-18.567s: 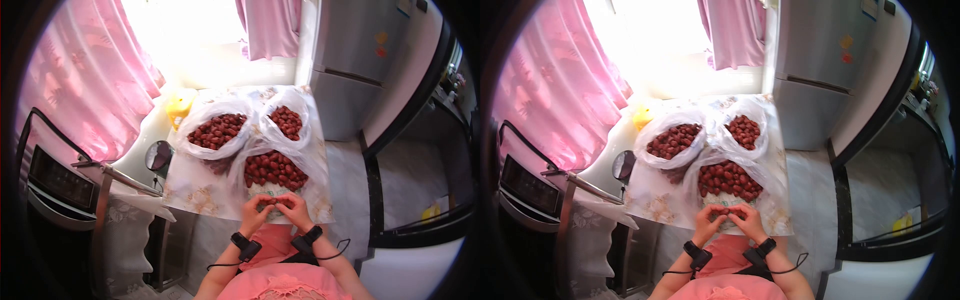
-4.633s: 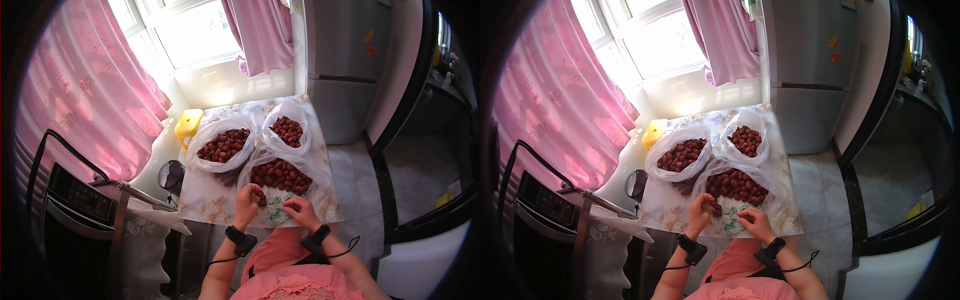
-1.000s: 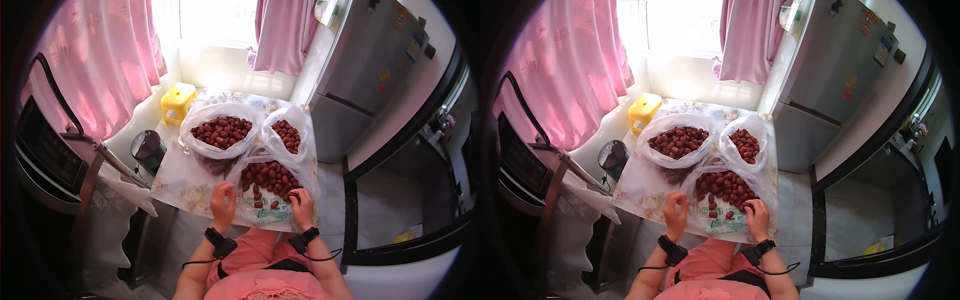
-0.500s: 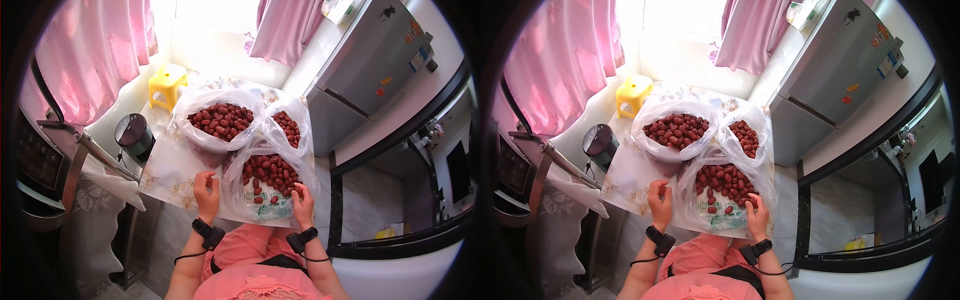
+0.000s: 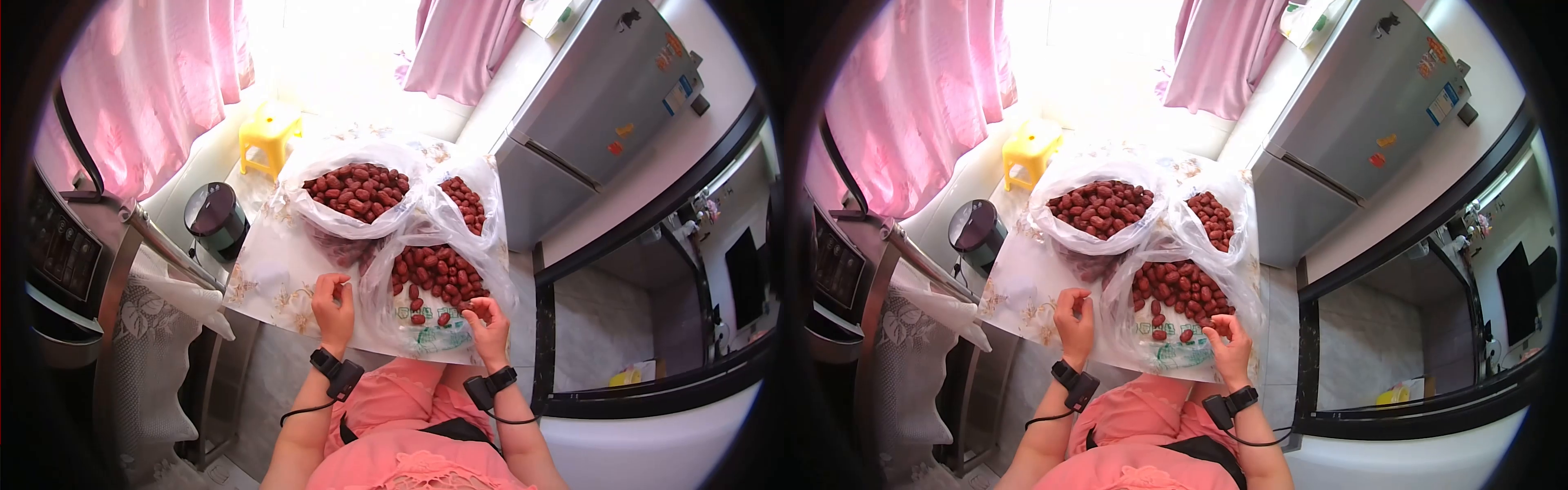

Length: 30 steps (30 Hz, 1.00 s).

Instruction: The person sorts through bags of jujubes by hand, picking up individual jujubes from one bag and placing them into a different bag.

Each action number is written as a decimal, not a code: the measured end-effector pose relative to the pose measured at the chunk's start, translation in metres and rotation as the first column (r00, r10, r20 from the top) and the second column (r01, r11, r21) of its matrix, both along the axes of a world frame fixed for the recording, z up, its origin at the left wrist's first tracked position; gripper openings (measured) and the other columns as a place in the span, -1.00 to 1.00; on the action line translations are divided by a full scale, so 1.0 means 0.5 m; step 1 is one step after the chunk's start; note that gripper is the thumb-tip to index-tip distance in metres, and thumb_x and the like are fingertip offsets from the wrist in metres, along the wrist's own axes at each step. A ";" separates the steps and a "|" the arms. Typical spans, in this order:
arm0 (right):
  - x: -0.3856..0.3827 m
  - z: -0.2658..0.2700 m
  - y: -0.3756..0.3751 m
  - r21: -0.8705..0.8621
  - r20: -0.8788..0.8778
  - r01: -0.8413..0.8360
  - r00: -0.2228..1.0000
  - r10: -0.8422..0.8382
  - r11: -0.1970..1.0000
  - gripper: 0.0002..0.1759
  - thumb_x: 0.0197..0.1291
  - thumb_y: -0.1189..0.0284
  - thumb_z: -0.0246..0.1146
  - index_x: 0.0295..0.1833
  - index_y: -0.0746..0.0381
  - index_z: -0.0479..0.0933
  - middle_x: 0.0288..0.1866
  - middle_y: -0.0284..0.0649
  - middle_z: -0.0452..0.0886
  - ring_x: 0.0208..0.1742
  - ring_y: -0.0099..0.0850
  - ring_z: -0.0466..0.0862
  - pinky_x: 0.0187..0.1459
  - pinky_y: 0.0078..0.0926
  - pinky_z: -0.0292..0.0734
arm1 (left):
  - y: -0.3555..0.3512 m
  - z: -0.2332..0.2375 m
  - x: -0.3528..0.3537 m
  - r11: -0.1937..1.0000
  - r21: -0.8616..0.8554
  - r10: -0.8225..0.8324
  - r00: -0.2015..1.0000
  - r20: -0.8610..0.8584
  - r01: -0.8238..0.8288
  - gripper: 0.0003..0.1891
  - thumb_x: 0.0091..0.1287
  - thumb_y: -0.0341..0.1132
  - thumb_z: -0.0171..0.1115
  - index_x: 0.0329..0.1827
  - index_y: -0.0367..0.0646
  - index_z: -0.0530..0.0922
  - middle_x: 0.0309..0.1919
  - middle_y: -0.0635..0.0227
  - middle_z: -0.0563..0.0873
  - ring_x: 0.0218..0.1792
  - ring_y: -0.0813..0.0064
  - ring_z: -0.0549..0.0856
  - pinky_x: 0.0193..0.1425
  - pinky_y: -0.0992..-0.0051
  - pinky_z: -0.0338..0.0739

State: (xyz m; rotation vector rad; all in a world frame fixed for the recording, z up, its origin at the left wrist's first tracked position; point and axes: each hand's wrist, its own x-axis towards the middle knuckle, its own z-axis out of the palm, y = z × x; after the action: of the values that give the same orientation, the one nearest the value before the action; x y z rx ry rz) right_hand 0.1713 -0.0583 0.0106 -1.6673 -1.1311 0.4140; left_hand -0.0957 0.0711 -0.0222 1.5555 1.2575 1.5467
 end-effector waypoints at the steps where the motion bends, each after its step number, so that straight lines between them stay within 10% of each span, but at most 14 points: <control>1: 0.000 0.002 -0.002 0.007 0.004 -0.016 1.000 0.016 1.000 -0.77 0.21 0.51 0.46 -0.05 0.27 0.63 -0.24 -0.29 0.75 -0.22 -0.52 0.71 -0.10 -0.51 0.61 | -0.001 0.001 0.001 1.000 0.009 0.011 1.000 0.003 -0.011 -0.87 0.25 -0.61 0.24 -0.17 -0.26 0.62 -0.28 0.27 0.62 -0.42 0.44 0.58 -0.32 0.45 0.46; 12: 0.010 0.016 -0.014 -0.047 0.062 -0.111 0.992 0.114 0.993 -0.72 0.13 0.65 0.36 -0.02 0.29 0.62 -0.05 -0.23 0.74 -0.08 -0.40 0.75 0.00 -0.45 0.62 | -0.001 0.005 -0.001 1.000 0.011 0.005 1.000 -0.001 -0.005 -0.88 0.24 -0.63 0.22 -0.22 -0.27 0.62 -0.29 0.28 0.63 -0.41 0.44 0.59 -0.29 0.47 0.47; 20: 0.044 0.037 0.015 -0.181 0.449 -0.165 0.864 0.230 0.970 -0.76 0.09 0.59 0.39 -0.07 0.26 0.67 -0.04 -0.14 0.57 0.04 -0.16 0.61 0.05 -0.27 0.54 | 0.002 0.000 0.000 0.999 -0.037 -0.010 1.000 -0.008 0.009 -0.89 0.25 -0.64 0.22 -0.22 -0.29 0.61 -0.29 0.27 0.64 -0.36 0.43 0.60 -0.26 0.47 0.49; 27: 0.059 0.024 0.027 -0.186 0.479 -0.189 0.839 0.257 0.964 -0.68 0.10 0.54 0.44 0.00 0.27 0.64 -0.05 -0.14 0.56 -0.02 -0.16 0.61 0.01 -0.28 0.55 | 0.001 0.006 0.003 0.997 -0.076 -0.001 1.000 0.000 0.001 -0.89 0.26 -0.64 0.22 -0.23 -0.28 0.61 -0.29 0.27 0.64 -0.35 0.43 0.61 -0.25 0.48 0.50; 30: 0.051 0.031 0.021 -0.155 0.239 -0.181 0.947 0.214 0.971 -0.68 0.12 0.54 0.43 0.01 0.28 0.61 -0.07 -0.12 0.59 -0.06 -0.13 0.64 -0.02 -0.29 0.56 | 0.001 0.011 0.000 0.997 -0.074 -0.005 1.000 -0.011 0.005 -0.89 0.25 -0.64 0.22 -0.23 -0.28 0.61 -0.29 0.28 0.64 -0.35 0.42 0.61 -0.25 0.47 0.50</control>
State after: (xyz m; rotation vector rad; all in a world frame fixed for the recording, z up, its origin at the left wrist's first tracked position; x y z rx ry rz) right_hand 0.1969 -0.0478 0.0262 -1.7637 -1.4980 0.4171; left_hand -0.0956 0.0717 -0.0166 1.5212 1.3013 1.4735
